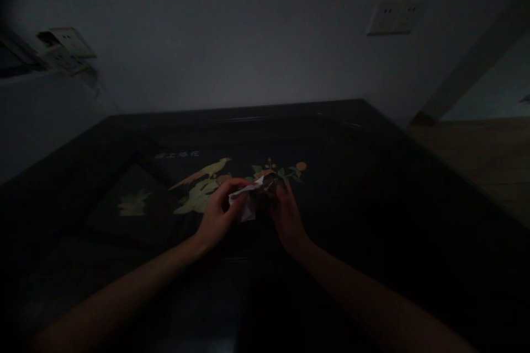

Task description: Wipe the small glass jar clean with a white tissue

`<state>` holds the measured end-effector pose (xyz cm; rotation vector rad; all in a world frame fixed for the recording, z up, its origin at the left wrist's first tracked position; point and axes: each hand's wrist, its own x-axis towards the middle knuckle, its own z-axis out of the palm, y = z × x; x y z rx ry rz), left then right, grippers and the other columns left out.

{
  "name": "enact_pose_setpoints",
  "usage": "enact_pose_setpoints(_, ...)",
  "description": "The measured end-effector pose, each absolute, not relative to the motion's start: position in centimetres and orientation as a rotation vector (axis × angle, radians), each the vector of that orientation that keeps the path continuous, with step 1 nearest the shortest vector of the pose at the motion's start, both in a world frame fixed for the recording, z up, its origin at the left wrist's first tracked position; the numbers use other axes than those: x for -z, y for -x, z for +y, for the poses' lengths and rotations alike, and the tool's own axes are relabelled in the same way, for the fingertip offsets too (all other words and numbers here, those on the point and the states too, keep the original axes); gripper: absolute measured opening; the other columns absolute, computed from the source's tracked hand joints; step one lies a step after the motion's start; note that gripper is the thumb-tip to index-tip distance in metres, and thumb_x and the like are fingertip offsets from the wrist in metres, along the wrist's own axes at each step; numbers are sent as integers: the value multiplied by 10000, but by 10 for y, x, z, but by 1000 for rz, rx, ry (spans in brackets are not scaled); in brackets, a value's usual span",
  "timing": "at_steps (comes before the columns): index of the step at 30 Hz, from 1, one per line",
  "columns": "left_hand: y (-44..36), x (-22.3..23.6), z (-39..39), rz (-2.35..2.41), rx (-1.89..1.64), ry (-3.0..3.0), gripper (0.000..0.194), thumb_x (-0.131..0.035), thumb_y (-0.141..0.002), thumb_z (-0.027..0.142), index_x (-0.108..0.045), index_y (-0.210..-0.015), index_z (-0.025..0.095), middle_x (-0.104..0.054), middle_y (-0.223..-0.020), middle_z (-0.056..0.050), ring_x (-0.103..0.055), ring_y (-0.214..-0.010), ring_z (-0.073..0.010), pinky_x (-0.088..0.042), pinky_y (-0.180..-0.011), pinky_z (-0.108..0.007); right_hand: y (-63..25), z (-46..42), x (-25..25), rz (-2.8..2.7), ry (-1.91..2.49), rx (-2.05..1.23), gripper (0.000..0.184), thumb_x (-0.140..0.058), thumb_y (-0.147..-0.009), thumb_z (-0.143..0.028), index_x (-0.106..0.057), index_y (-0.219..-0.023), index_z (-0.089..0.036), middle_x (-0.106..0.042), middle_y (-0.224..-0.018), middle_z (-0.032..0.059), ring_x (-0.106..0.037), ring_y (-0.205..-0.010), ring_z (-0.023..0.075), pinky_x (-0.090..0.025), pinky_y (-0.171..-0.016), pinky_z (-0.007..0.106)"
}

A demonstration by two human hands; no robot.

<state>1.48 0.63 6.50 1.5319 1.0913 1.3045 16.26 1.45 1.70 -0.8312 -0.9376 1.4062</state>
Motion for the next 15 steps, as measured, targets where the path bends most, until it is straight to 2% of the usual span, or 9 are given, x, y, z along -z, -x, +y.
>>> enact_pose_setpoints(2, -12, -59, 5, 1110, -1231, -1755, 269, -563, -820, 219, -638, -1074, 174, -693, -1054, -74, -639, -960, -223, -475, -870, -333, -162, 16, -18, -739, 756, -1499, 374, -565, -790, -545, -621, -1017, -253, -697, -1037, 27, -624, -996, 234, -491, -850, 384)
enact_pose_setpoints(4, -9, -51, 6, 1052, -1163, -2004, 373, -488, -830, 180, -576, -1191, 152, -649, -1185, -107, -612, -1069, -239, -467, -929, -381, -161, 17, -21, -582, 678, -1573, 318, -606, -760, -516, -666, -926, -252, -727, -929, 1, -641, -942, 230, -493, -832, 372)
enact_pose_setpoints(7, -5, -43, 8, 859, -1112, -2305, 580, -415, -770, 102, -439, -1348, 149, -491, -1390, -133, -454, -1289, -242, -375, -1062, -433, -161, 17, -27, -502, 617, -1602, 266, -603, -767, -476, -699, -871, -251, -746, -833, -22, -665, -847, 214, -500, -802, 345)
enact_pose_setpoints(10, -3, -40, 11, 754, -1017, -2476, 735, -397, -703, 66, -317, -1427, 168, -365, -1482, -120, -325, -1376, -235, -298, -1118, -472, -163, 18, -31, -417, 618, -1610, 241, -585, -780, -444, -714, -840, -250, -754, -814, -37, -672, -758, 181, -507, -759, 302)
enact_pose_setpoints(15, -6, -42, 10, 865, -931, -2508, 717, -384, -744, 62, -276, -1442, 183, -297, -1517, -112, -259, -1405, -229, -289, -1127, -481, -165, 19, -31, -326, 627, -1689, 306, -550, -794, -464, -721, -853, -218, -758, -830, -11, -668, -745, 177, -503, -732, 289)
